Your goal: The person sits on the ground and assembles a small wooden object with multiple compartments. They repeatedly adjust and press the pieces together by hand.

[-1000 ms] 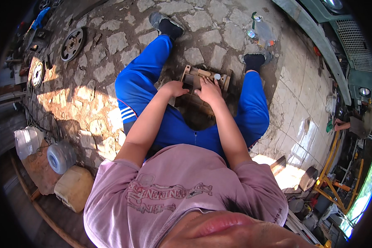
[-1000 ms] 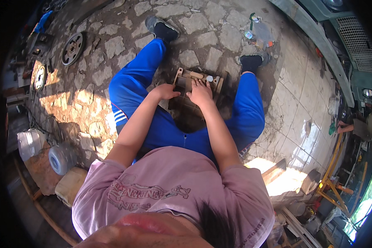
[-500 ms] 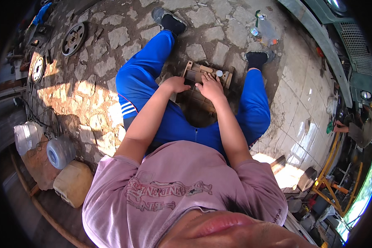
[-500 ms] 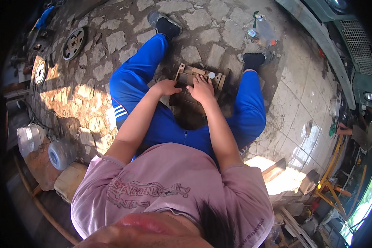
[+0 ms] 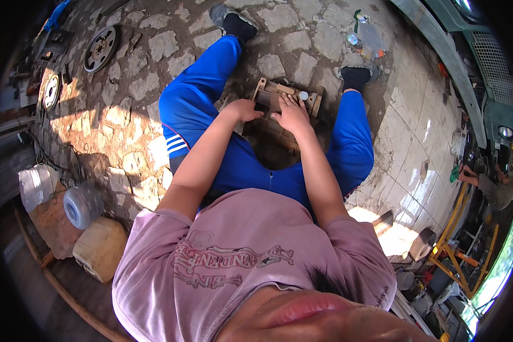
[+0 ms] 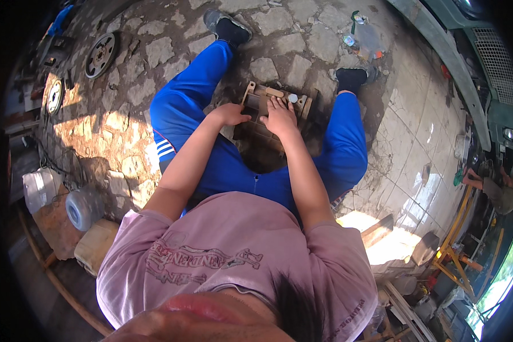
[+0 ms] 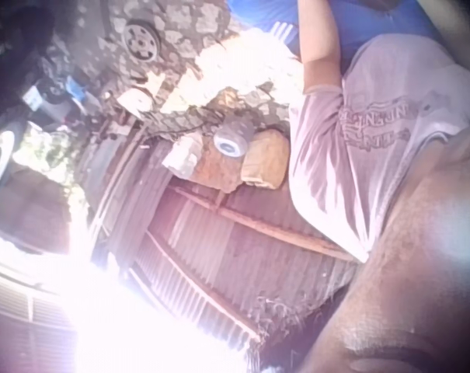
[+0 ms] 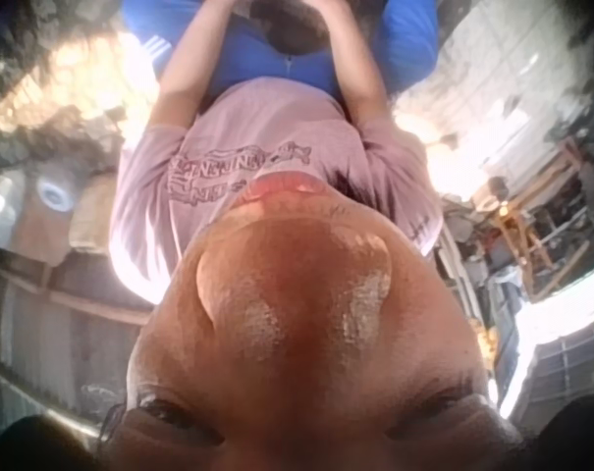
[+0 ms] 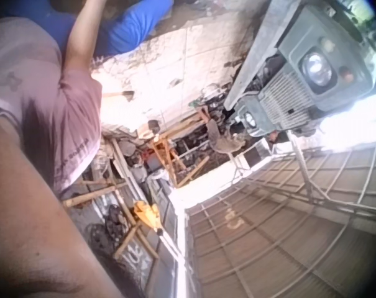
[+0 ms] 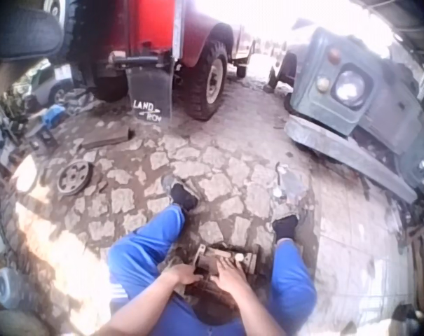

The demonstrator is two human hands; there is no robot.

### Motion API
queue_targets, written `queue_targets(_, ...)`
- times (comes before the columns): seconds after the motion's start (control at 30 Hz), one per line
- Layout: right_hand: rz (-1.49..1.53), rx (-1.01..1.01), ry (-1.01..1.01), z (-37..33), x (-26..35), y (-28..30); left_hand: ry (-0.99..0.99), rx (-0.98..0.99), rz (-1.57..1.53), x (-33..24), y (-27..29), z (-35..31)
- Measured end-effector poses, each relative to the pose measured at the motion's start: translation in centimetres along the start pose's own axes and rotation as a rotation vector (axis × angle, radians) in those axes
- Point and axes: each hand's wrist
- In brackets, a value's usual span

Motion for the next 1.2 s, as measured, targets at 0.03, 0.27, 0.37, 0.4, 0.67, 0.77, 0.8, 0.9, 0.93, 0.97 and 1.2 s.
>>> queue_targets(0.03,0.05,-0.004,-0.012,-0.1,0.1,0.2,0.001,0.009,0.006,-0.1,0.1,-0.1)
queue_targets(0.27,0.103,0.028,-0.025,-1.6,0.6,1.4,0.014,0.032,0.012,0.0,0.0,0.0)
queue_targets(0.37,0.074,-0.057,0.005,-1.5,0.5,0.2,0.007,0.029,0.017,-0.2,0.0,0.0)
queue_targets(0.4,0.06,-0.103,0.027,-1.3,0.4,-0.3,0.005,0.028,0.016,-0.4,0.1,-0.2)
queue_targets(0.67,0.154,-0.491,0.198,0.8,-0.5,-2.3,0.045,0.022,-0.018,-0.7,-0.1,-0.4)
queue_targets(0.77,0.102,-0.509,0.196,0.2,0.1,-1.8,0.077,0.01,-0.033,-0.9,-0.5,-0.1)
queue_targets(0.8,0.087,-0.48,0.183,0.2,0.1,-1.5,0.086,0.017,-0.036,-1.1,-0.5,-0.1)
queue_targets(0.9,0.129,-0.506,0.194,0.0,0.4,-0.7,0.065,0.025,-0.046,-1.3,-0.1,-0.6)
queue_targets(0.93,0.159,-0.532,0.21,0.1,0.5,-0.4,0.067,0.027,-0.048,-1.3,0.0,-0.8)
queue_targets(0.97,0.177,-0.577,0.211,0.4,0.7,0.0,0.07,0.028,-0.051,-1.4,0.1,-0.9)
queue_targets(1.2,0.219,-0.615,0.227,5.7,3.6,3.1,0.05,0.04,-0.066,-2.0,1.2,-2.3)
Point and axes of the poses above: each hand's wrist, its own z-axis towards the middle knuckle, its own y-axis out of the back of the hand, x = y × z, and after that the axes turned 3 degrees about z, right-handed
